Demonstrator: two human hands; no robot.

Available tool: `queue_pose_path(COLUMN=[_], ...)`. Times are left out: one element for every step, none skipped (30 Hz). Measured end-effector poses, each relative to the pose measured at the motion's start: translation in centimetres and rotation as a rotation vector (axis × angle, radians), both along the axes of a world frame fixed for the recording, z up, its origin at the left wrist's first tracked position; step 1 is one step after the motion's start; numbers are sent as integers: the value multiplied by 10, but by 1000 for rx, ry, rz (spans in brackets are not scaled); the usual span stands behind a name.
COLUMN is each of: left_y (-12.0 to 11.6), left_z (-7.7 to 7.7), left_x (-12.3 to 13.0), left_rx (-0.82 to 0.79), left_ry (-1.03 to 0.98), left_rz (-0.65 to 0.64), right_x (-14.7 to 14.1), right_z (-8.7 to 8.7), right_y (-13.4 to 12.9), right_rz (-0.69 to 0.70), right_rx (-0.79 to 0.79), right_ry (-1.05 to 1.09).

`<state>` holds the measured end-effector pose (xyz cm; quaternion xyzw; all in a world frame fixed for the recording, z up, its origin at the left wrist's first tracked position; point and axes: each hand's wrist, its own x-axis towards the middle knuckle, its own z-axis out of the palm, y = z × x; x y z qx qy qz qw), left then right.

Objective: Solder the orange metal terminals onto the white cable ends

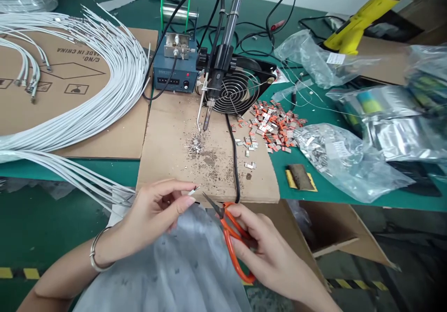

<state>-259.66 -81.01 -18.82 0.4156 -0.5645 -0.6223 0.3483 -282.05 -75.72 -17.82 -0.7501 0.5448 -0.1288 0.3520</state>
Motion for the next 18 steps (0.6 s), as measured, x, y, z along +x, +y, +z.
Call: queue_pose_path(left_y=[1,1,1,1,1,0,0,-1,-1,-1,-1,0,0,1,1,2,2,2], left_z=[-1,-1,-2,-2,-2,-2,-2,-2,-2,-2,-2,-3,-3,-4,-4,-5,-5,-5], left_x=[0,0,0,0,-1,-1,-1,-2,-2,-2,-2,-2,-1,-1,-1,-1,-1,-1], left_rx=[-5,-10,-20,-32,-42,-52,-59,-65,-68,-68,-67,-66,-64,-63,-64,-66,-69,-70], left_ry=[-5,-12,-20,-27,-32,-37,-41,-45,-49,-51,-51,-51,-49,-48,-46,-45,-45,-45], left_rz=[-1,0,4,5,7,7,8,7,8,9,10,9,7,3,0,-3,-5,-7], right_x=[2,3,4,5,6,6,6,7,7,7,7,7,7,7,7,7,7,8], right_z=[-1,-2,-3,-4,-5,-5,-6,-6,-7,-7,-7,-7,-7,-7,-7,-7,-6,-6], right_y=[-1,-2,-2,-3,-3,-3,-3,-3,-2,-2,-2,-2,-2,-2,-3,-3,-3,-3], right_rz=[12,21,27,30,28,27,22,19,18,17,16,14,12,11,8,6,3,2], right_rx=[21,42,59,73,81,86,89,90,95,103,113,123,133,144,152,154,151,140], right_ry=[2,2,-2,-6,-7,-10,-13,-20,-29,-46,-69,-92,-114,-131,-142,-147,-141,-130])
